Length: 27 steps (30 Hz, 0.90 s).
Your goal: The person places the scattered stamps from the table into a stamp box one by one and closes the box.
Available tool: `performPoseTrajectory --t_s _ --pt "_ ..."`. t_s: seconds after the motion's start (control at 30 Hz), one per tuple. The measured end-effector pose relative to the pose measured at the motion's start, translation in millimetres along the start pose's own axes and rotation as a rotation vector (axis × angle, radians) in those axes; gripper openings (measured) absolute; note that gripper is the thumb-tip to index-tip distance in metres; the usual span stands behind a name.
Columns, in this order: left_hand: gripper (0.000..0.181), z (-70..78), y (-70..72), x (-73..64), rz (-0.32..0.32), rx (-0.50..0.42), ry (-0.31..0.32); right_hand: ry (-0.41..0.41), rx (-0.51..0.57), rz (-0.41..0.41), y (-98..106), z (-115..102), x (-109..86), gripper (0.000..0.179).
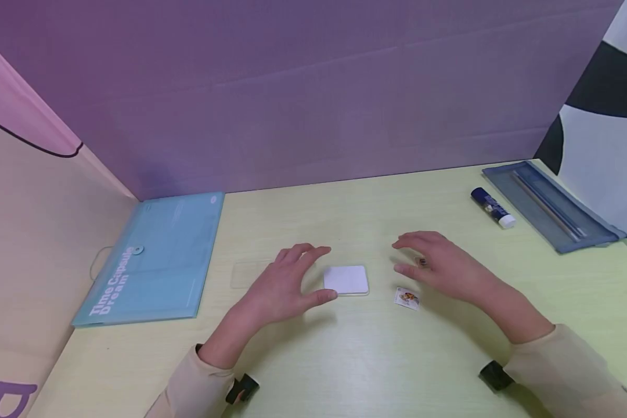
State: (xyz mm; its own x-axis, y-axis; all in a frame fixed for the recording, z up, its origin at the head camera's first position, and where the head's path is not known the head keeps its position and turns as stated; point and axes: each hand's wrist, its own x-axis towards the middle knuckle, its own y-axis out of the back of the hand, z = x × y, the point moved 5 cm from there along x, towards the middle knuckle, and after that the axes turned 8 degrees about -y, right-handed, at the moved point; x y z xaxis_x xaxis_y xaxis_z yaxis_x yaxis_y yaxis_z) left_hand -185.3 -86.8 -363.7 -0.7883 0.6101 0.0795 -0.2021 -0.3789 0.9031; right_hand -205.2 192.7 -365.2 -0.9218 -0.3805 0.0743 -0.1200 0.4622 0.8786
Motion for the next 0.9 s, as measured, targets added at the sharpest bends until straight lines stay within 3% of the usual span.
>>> performPoseTrajectory --t_s 0.23,0.43,0.7,0.9 --pt "0.069 -2.6 -4.3 4.3 -0.019 -0.167 -0.036 0.022 0.006 0.038 5.6 13.7 2.6 0.036" --pt "0.065 -6.2 -7.1 6.7 -0.032 -0.235 -0.032 -0.01 0.049 0.048 7.8 26.5 3.6 0.037" --pt "0.065 -10.9 -11.4 11.4 -0.055 -0.31 0.054 -0.068 0.089 0.019 10.9 42.0 4.2 0.04" --pt "0.065 -14.8 -14.4 15.4 -0.052 -0.338 0.063 -0.107 0.129 -0.01 12.5 49.3 2.9 0.043"
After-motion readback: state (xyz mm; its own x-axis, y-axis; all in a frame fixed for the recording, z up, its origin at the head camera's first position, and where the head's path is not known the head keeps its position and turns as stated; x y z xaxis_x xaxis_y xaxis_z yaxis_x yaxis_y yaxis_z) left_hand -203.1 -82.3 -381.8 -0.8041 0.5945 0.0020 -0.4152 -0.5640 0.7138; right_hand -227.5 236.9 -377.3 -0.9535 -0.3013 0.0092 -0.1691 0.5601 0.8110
